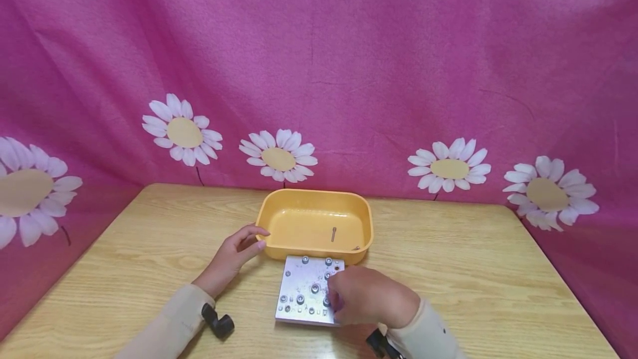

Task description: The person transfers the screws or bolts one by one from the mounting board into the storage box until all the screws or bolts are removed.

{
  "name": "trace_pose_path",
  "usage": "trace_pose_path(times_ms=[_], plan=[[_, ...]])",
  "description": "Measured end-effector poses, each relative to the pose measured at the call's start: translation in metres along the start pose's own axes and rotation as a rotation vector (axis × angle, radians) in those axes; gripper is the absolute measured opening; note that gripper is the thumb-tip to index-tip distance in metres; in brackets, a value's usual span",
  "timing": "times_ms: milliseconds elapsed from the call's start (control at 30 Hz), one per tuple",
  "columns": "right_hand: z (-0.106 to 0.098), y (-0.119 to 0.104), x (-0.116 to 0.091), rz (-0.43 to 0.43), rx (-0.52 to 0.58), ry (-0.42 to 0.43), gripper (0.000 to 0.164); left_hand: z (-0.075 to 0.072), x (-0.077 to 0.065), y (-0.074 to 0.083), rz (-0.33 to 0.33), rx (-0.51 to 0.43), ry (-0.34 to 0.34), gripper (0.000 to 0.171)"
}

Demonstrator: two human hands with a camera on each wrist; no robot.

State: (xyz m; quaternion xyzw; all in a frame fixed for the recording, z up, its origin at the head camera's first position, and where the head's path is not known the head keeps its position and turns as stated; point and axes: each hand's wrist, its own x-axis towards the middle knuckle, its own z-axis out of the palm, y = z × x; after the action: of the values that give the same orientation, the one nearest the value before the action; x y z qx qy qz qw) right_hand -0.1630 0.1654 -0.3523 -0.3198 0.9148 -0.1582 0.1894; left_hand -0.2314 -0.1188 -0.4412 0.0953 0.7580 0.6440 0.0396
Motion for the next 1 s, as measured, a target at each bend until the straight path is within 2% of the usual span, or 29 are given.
trace_pose_path(times_ms=[200, 500, 733, 1000], plan=[[0.001, -0.001, 0.001, 0.025, -0.005, -0.014, 0.021, 0.002, -0.008, 0.016, -0.001, 0.006, -0.01, 0.022], [0.003, -0.002, 0.003, 0.062, -0.007, -0.025, 0.02, -0.001, 0.006, -0.012, 0.008, 0.005, -0.004, 0.027], [0.003, -0.002, 0.001, 0.036, -0.021, 0.001, 0.021, -0.002, 0.007, -0.015, 0.047, 0.008, -0.005, 0.024], [0.004, -0.001, 0.002, 0.033, -0.039, 0.006, 0.021, -0.002, 0.007, -0.015, 0.047, 0.017, 0.003, 0.021]])
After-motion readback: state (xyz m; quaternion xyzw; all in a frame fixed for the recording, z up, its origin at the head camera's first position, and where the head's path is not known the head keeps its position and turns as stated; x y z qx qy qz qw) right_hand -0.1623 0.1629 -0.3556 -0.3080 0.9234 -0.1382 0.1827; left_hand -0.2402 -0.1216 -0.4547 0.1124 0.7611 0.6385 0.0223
